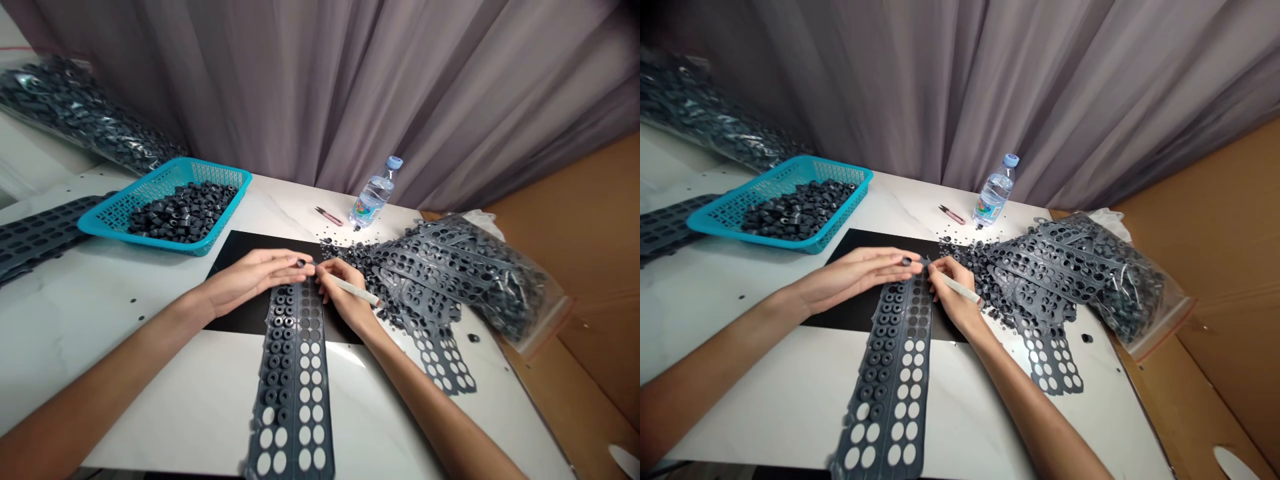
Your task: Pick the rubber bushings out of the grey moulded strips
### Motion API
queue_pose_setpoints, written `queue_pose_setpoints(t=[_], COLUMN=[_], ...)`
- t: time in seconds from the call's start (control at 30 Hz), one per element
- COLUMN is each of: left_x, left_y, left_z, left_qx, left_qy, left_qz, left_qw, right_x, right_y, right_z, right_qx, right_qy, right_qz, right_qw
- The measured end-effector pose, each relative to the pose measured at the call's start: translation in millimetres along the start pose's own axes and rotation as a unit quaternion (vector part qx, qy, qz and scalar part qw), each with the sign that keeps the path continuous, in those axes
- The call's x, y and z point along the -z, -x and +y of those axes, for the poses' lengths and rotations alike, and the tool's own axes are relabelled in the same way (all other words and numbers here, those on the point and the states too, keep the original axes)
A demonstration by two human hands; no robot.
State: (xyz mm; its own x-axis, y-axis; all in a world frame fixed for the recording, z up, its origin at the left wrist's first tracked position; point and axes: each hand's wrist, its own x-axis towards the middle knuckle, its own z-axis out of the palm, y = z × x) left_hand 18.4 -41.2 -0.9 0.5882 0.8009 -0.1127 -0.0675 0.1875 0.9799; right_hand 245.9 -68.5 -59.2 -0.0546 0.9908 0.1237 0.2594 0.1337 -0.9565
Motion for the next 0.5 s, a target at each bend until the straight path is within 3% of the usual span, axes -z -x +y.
queue_pose_setpoints(t=[0.07,0.1,0.13,0.2,0.27,0.33,0.4,0.5], left_x=[22.7,39.0,57.7,97.0,129.1,144.5,139.8,104.2], left_y=[3.3,6.4,10.5,20.9,31.7,39.7,42.6,36.1], left_z=[13.6,21.0,28.1,39.7,45.9,46.2,41.4,26.2], left_qx=[-0.068,-0.116,-0.156,-0.173,-0.157,-0.157,-0.179,-0.204], left_qy=[-0.169,-0.284,-0.395,-0.435,-0.473,-0.499,-0.512,-0.530], left_qz=[0.115,0.199,0.297,0.393,0.422,0.432,0.429,0.371], left_qw=[0.977,0.931,0.855,0.791,0.757,0.735,0.723,0.735], right_x=[-0.4,-0.9,-1.7,-4.4,-8.3,-13.4,-18.5,-23.4], right_y=[1.2,1.9,2.6,4.2,5.9,7.0,7.0,4.9], right_z=[-1.0,-2.0,-3.4,-6.7,-10.1,-12.4,-12.9,-11.6], right_qx=[0.014,0.028,0.048,0.099,0.143,0.163,0.163,0.165], right_qy=[0.036,0.061,0.089,0.155,0.231,0.322,0.411,0.487], right_qz=[-0.008,-0.010,-0.013,-0.024,-0.040,-0.047,-0.040,-0.035], right_qw=[0.999,0.998,0.995,0.983,0.962,0.932,0.896,0.857])
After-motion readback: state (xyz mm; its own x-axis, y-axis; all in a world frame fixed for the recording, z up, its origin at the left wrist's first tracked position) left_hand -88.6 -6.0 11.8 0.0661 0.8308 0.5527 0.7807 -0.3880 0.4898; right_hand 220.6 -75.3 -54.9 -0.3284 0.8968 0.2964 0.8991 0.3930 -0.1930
